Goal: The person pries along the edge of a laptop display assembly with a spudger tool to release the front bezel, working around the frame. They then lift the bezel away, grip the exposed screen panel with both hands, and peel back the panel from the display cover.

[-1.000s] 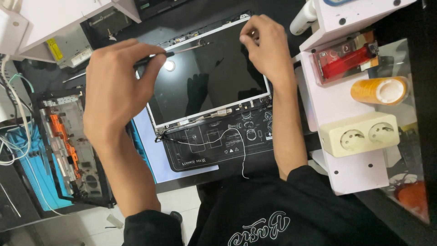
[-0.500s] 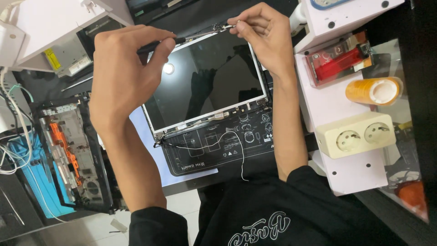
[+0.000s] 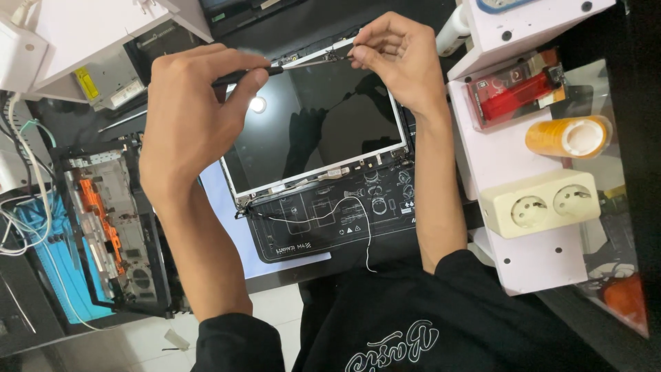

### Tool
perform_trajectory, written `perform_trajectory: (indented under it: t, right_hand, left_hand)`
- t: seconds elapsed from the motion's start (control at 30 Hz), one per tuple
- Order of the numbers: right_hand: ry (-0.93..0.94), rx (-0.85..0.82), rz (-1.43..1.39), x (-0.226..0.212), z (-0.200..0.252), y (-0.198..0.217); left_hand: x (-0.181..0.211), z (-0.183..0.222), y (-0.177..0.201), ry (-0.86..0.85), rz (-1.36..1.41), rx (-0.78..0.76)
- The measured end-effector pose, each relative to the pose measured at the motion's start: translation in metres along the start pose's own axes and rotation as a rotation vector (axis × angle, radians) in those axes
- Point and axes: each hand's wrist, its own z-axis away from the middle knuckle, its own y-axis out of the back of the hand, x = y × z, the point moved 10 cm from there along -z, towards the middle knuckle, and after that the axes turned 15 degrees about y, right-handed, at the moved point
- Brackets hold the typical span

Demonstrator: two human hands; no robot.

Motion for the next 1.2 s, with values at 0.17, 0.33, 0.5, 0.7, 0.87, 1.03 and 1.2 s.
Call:
perform_trajectory:
  t: [0.17,0.33,0.5,0.7,0.87,1.03,1.2]
  right_hand:
    - [0.005,-0.023,0.062,-0.006,-0.002,-0.005]
    - [0.047,-0.019,0.099,-0.009,-0.001,-0.002]
    - [0.04,-0.279,0.576,-0.003,0.005,-0.024]
    - [-0.118,-0.421,0.703,0.018,0.017,-0.036]
    - [-0.137,-0.404,0.726,0.009,0.015,-0.031]
    - [-0.031,-0.293,0.853,-0.012,0.012,-0.014]
    - [-0.08,-0.215,1.041,0.005,0.02,0.01]
  left_hand:
    - [-0.003,0.004,0.004,0.018,-0.009,-0.006]
    - [-0.004,0.007,0.012,0.029,-0.031,-0.003]
    - [0.01,0.002,0.023,-0.023,-0.094,0.065]
    - [0.011,-0.016,-0.001,-0.128,-0.159,0.13]
    - [-0.009,-0.039,-0.037,-0.173,-0.218,0.145]
    - [-0.015,-0.061,-0.071,-0.282,-0.272,0.184]
    - [-0.008,-0.071,-0.093,-0.359,-0.354,0.219]
